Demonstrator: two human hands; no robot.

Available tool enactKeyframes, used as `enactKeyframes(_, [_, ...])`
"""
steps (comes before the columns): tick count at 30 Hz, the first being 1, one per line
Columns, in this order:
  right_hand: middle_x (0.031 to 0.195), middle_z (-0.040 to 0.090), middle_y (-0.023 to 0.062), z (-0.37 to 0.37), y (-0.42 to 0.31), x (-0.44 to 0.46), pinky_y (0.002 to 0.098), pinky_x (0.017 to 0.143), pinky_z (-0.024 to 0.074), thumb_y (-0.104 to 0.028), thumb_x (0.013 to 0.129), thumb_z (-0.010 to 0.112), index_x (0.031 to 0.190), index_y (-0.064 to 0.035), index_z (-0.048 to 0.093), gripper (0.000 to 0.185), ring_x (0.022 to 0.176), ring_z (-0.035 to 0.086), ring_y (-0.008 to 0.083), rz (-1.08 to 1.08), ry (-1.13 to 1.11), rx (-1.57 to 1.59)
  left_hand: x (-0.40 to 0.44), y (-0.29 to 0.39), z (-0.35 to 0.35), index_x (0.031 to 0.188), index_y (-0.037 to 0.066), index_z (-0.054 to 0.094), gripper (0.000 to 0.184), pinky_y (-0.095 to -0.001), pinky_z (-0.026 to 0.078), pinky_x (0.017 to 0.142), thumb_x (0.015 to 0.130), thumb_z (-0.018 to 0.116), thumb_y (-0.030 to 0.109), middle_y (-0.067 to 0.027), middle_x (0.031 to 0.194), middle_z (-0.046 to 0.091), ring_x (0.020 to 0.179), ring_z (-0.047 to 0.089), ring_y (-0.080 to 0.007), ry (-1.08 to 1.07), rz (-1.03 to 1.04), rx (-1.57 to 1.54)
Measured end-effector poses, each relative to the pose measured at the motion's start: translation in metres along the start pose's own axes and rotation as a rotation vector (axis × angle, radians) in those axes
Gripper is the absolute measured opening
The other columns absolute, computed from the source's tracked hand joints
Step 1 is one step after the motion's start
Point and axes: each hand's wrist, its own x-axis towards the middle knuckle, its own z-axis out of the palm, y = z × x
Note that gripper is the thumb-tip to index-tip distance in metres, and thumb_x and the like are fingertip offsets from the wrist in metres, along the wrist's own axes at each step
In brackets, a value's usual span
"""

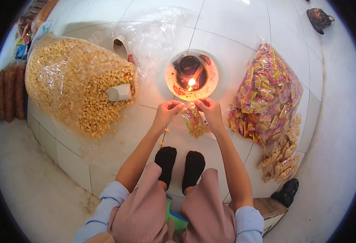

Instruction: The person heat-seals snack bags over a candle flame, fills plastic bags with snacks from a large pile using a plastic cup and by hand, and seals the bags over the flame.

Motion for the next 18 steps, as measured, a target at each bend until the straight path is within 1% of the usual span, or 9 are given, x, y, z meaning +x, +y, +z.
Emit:
enactKeyframes(4, [0.076,0.061,0.0037,-0.001,0.000,0.013,0.0219,0.064,0.0432,-0.018,0.081,0.059,0.087,0.0027,0.062,0.022,0.067,0.054,0.0080,-0.051,0.063,-0.088,0.008,0.003,0.000,0.088,0.002,0.063,0.018,-0.0199,0.043,0.070,0.082,0.060,0.019,0.0000,0.080,0.061,0.073,0.054,-0.0047,0.008,-0.008,0.004])
enactKeyframes(5, [0.071,0.060,0.0023,-0.003,-0.001,0.020,0.0215,0.060,0.0418,-0.017,0.081,0.058,0.084,0.0020,0.062,0.019,0.064,0.052,0.0072,-0.061,0.051,-0.142,0.010,0.003,0.000,0.088,0.002,0.063,0.018,-0.0199,0.043,0.070,0.082,0.060,0.019,0.0000,0.080,0.061,0.073,0.054,-0.0047,0.008,-0.011,0.005])
enactKeyframes(8, [0.068,0.059,0.0014,-0.005,-0.002,0.030,0.0218,0.058,0.0404,-0.015,0.080,0.058,0.082,0.0020,0.063,0.018,0.062,0.050,0.0066,-0.046,0.031,-0.165,0.017,0.003,-0.003,0.087,0.001,0.063,0.019,-0.0197,0.044,0.068,0.081,0.061,0.019,-0.0002,0.079,0.061,0.070,0.053,-0.0046,-0.006,-0.020,-0.023])
enactKeyframes(12, [0.066,0.057,0.0007,-0.004,-0.005,0.037,0.0226,0.054,0.0388,-0.013,0.080,0.058,0.081,0.0025,0.062,0.016,0.058,0.048,0.0062,0.006,0.009,-0.130,0.023,0.002,-0.005,0.088,0.000,0.062,0.018,-0.0195,0.045,0.067,0.079,0.060,0.016,-0.0006,0.075,0.059,0.067,0.052,-0.0049,0.020,-0.049,-0.017])
enactKeyframes(14, [0.062,0.055,0.0007,-0.002,-0.007,0.040,0.0229,0.050,0.0371,-0.011,0.080,0.058,0.078,0.0027,0.061,0.014,0.054,0.046,0.0059,-0.061,-0.002,-0.169,0.026,0.001,-0.005,0.088,0.000,0.062,0.018,-0.0192,0.045,0.067,0.079,0.060,0.014,-0.0006,0.073,0.058,0.066,0.052,-0.0050,0.032,-0.041,-0.032])
enactKeyframes(16, [0.061,0.054,0.0008,-0.003,-0.002,0.043,0.0230,0.048,0.0367,-0.010,0.080,0.057,0.076,0.0027,0.060,0.014,0.053,0.045,0.0060,-0.077,0.004,-0.181,0.029,-0.003,-0.002,0.083,-0.001,0.063,0.015,-0.0198,0.046,0.061,0.076,0.062,0.012,-0.0043,0.071,0.062,0.063,0.056,-0.0072,0.108,0.007,-0.070])
enactKeyframes(18, [0.059,0.053,0.0009,-0.002,-0.003,0.045,0.0231,0.047,0.0363,-0.009,0.080,0.057,0.075,0.0027,0.060,0.013,0.052,0.045,0.0060,-0.094,0.011,-0.193,0.032,-0.004,-0.002,0.082,-0.001,0.063,0.015,-0.0202,0.046,0.060,0.076,0.062,0.013,-0.0044,0.070,0.062,0.062,0.056,-0.0073,0.114,0.005,-0.037])
